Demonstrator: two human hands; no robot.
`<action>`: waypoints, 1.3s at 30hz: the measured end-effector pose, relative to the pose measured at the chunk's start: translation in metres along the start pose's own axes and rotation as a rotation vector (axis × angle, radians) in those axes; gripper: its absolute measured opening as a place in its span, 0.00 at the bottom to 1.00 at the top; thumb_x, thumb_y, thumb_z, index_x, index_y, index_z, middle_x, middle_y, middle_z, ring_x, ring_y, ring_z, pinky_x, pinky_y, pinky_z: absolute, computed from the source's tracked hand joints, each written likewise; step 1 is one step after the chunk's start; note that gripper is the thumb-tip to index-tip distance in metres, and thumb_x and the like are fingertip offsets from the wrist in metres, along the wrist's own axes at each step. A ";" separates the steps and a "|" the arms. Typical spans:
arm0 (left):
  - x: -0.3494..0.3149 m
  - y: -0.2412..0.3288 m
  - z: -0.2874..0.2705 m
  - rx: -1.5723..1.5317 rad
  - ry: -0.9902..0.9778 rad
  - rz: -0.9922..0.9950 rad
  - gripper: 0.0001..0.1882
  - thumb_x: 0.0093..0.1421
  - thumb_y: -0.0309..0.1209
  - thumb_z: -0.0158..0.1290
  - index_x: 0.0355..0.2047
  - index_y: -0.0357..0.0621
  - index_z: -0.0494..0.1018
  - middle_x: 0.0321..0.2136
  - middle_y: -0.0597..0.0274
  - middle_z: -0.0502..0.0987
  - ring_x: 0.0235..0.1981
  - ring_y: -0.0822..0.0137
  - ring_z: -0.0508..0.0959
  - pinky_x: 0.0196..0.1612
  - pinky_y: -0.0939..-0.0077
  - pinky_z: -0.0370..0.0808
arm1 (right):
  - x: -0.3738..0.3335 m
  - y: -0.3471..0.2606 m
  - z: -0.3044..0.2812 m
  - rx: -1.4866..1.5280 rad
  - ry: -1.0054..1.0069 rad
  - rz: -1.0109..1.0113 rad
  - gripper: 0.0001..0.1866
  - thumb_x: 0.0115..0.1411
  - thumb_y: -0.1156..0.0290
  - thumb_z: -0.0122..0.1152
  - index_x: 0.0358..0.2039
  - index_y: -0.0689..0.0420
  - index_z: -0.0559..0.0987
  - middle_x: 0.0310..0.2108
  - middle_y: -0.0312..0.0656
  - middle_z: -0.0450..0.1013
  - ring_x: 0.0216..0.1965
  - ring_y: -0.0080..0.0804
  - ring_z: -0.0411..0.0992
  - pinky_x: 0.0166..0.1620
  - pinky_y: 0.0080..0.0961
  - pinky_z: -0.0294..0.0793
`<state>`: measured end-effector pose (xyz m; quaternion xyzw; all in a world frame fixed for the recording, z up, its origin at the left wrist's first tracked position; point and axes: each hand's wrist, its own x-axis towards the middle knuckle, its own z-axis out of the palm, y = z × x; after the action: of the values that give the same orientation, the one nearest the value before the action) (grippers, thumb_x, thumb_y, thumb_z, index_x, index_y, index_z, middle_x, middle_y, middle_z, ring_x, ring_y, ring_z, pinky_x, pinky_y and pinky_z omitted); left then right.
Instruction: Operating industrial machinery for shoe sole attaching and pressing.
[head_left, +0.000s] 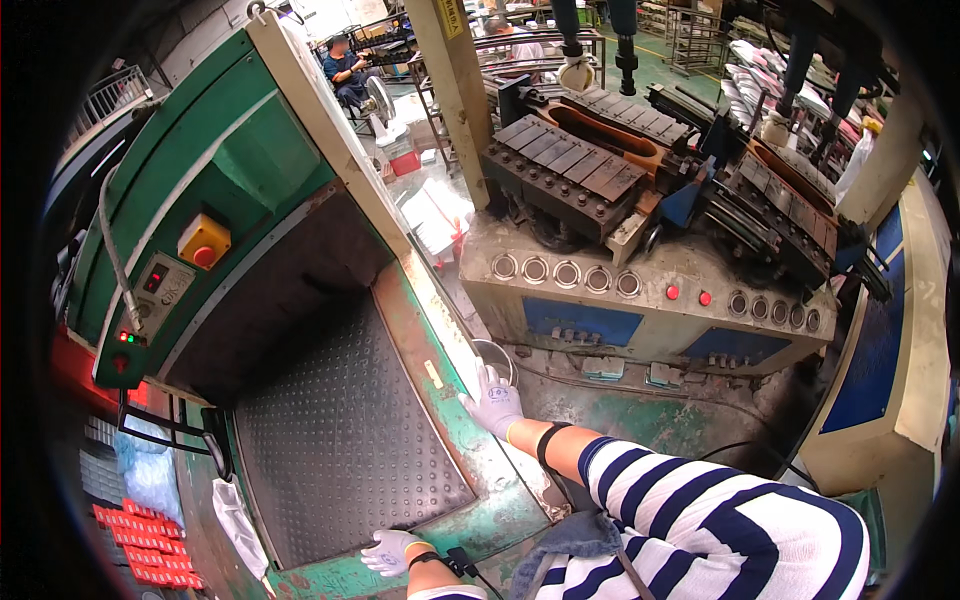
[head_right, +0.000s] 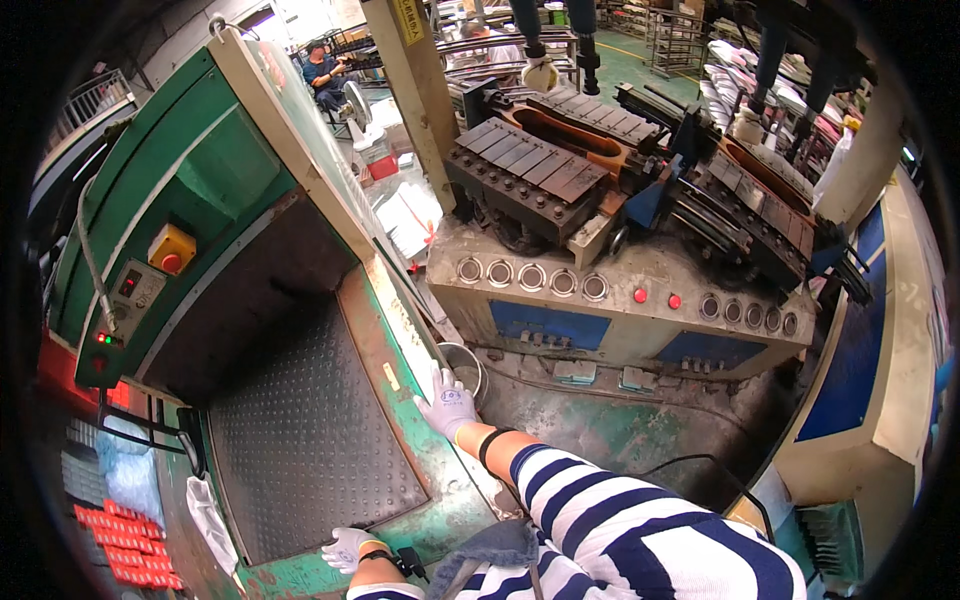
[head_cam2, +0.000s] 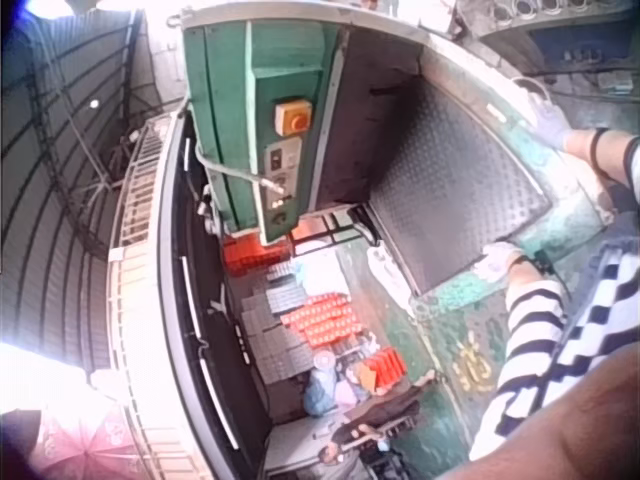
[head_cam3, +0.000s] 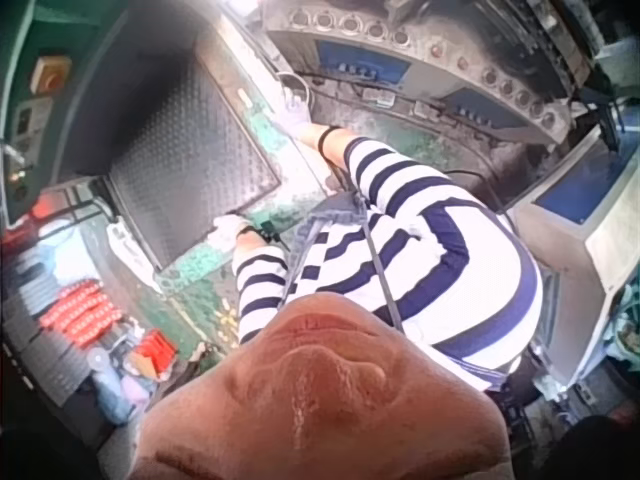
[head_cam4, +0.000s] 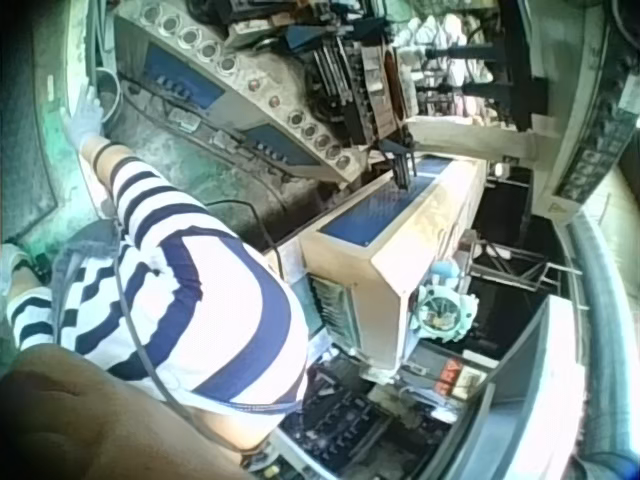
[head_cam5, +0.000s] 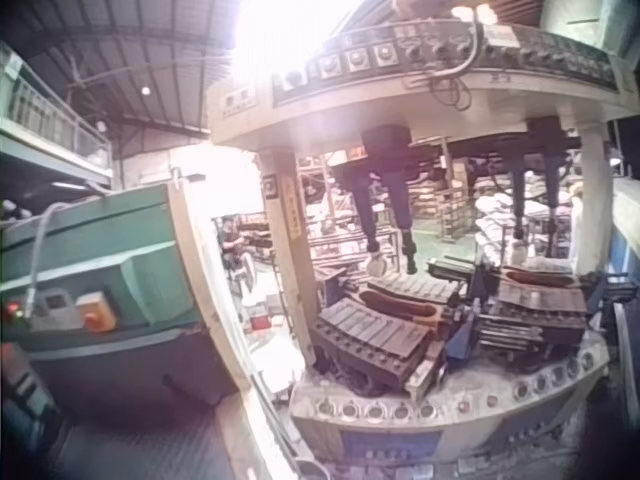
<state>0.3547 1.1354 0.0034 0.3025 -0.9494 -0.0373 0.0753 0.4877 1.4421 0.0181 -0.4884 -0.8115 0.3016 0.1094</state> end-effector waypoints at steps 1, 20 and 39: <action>-0.003 0.001 -0.004 -0.010 -0.007 -0.003 0.31 0.67 0.48 0.38 0.66 0.45 0.62 0.69 0.59 0.60 0.70 0.58 0.58 0.70 0.52 0.52 | 0.001 0.001 0.000 -0.008 -0.014 0.018 0.45 0.64 0.43 0.50 0.72 0.57 0.50 0.66 0.53 0.57 0.59 0.53 0.67 0.58 0.47 0.68; 0.001 0.002 0.004 0.037 0.018 -0.005 0.30 0.68 0.46 0.36 0.67 0.47 0.61 0.69 0.58 0.61 0.70 0.59 0.58 0.70 0.53 0.53 | 0.003 -0.003 0.000 0.041 -0.027 0.009 0.49 0.61 0.42 0.53 0.72 0.56 0.46 0.67 0.58 0.57 0.60 0.57 0.65 0.58 0.49 0.68; 0.001 0.003 0.001 0.058 0.008 -0.010 0.30 0.67 0.45 0.37 0.66 0.48 0.62 0.68 0.60 0.62 0.69 0.60 0.59 0.70 0.55 0.53 | 0.002 -0.002 0.002 0.023 0.008 -0.001 0.48 0.61 0.43 0.54 0.72 0.55 0.47 0.67 0.55 0.58 0.59 0.56 0.67 0.59 0.48 0.68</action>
<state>0.3524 1.1371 0.0028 0.3093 -0.9483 -0.0087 0.0703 0.4841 1.4425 0.0171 -0.4881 -0.8077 0.3086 0.1184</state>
